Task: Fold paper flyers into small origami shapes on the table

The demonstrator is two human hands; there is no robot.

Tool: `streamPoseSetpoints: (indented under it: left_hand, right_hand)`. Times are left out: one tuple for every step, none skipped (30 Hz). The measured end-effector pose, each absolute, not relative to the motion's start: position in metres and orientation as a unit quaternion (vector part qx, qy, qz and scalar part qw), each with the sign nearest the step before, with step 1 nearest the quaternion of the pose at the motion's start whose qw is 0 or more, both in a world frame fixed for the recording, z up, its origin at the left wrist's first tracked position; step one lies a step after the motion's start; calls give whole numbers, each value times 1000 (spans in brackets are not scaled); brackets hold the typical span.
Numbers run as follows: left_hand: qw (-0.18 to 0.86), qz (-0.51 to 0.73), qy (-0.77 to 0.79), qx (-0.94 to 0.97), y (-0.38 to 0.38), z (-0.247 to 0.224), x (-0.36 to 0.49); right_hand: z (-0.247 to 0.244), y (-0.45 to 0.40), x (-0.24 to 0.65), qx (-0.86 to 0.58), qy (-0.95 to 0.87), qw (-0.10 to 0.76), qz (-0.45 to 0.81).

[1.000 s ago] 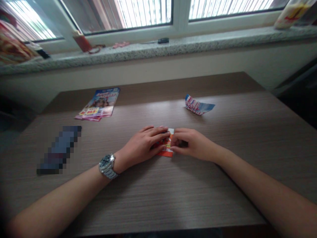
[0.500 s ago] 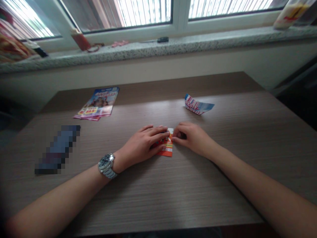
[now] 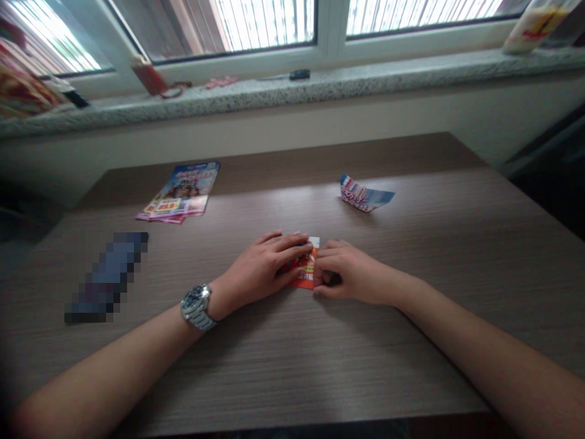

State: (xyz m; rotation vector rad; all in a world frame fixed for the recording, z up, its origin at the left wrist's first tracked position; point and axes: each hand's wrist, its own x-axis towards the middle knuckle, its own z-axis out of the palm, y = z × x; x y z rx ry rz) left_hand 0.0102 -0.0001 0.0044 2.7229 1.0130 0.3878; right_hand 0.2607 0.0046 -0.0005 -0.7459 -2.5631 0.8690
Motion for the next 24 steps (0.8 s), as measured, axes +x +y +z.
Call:
streamPoseSetpoints:
  left_hand:
    - [105, 131, 344, 924, 0, 5, 10]
    - [105, 130, 345, 924, 0, 5, 10]
    - [105, 130, 345, 924, -1, 5, 10]
    - [105, 130, 344, 924, -1, 5, 10]
    - [105, 131, 344, 924, -1, 5, 10]
    - [104, 132, 343, 924, -1, 5, 10]
    - [102, 135, 342, 924, -1, 5, 10]
    - [100, 138, 342, 924, -1, 5, 10]
    - [97, 141, 341, 924, -1, 5, 10]
    - [94, 143, 339, 925, -1, 5, 10]
    - [91, 144, 337, 926, -1, 5, 10]
    - [89, 144, 335, 927, -1, 5, 10]
    - [88, 142, 334, 928, -1, 5, 10]
    - [88, 140, 333, 928, -1, 5, 10]
    - [87, 138, 332, 929, -1, 5, 10]
    - [86, 136, 331, 930, -1, 5, 10]
    - [83, 134, 330, 931, -1, 5, 10]
    - [80, 132, 329, 932, -1, 5, 10]
    - [75, 132, 327, 933, -1, 5, 10]
    - [69, 132, 325, 934, -1, 5, 10]
    - [63, 134, 323, 935, -1, 5, 10]
    - [55, 138, 320, 936, -1, 6, 10]
    - [46, 143, 316, 937, -1, 6, 10]
    - [36, 146, 310, 939, -1, 7, 10]
  right_hand:
    - [0, 4, 260, -255, -902, 166, 307]
    - [0, 3, 260, -250, -903, 167, 308]
    - [1, 3, 260, -245, -904, 167, 309]
    - [3, 3, 260, -241, -904, 168, 310]
    - [4, 4, 260, -241, -902, 171, 314]
    - [5, 5, 261, -244, -899, 177, 319]
    - [6, 6, 261, -252, -893, 186, 322]
    - [7, 7, 262, -265, -887, 199, 321]
    - [6, 9, 263, -282, -881, 216, 313]
    - [6, 11, 265, -299, -877, 232, 297]
    - [4, 13, 266, -312, -877, 247, 271]
    - [2, 15, 268, -322, -879, 258, 241]
    - [1, 17, 270, -327, -884, 261, 211]
    - [-1, 19, 272, -329, -888, 262, 185]
    - [-3, 21, 273, -330, -893, 262, 162]
    - [-4, 22, 275, -328, -897, 257, 145]
    - [-5, 23, 276, -326, -901, 252, 134]
    - [-5, 24, 277, -323, -905, 246, 128]
    - [-5, 24, 277, -321, -907, 240, 126]
    - [-5, 23, 277, -319, -909, 236, 126]
    - [-5, 23, 277, -318, -910, 233, 126]
    - [-5, 23, 277, -319, -911, 231, 126]
    - [-4, 23, 276, -319, -911, 230, 126]
    - [-4, 22, 276, -321, -910, 230, 126]
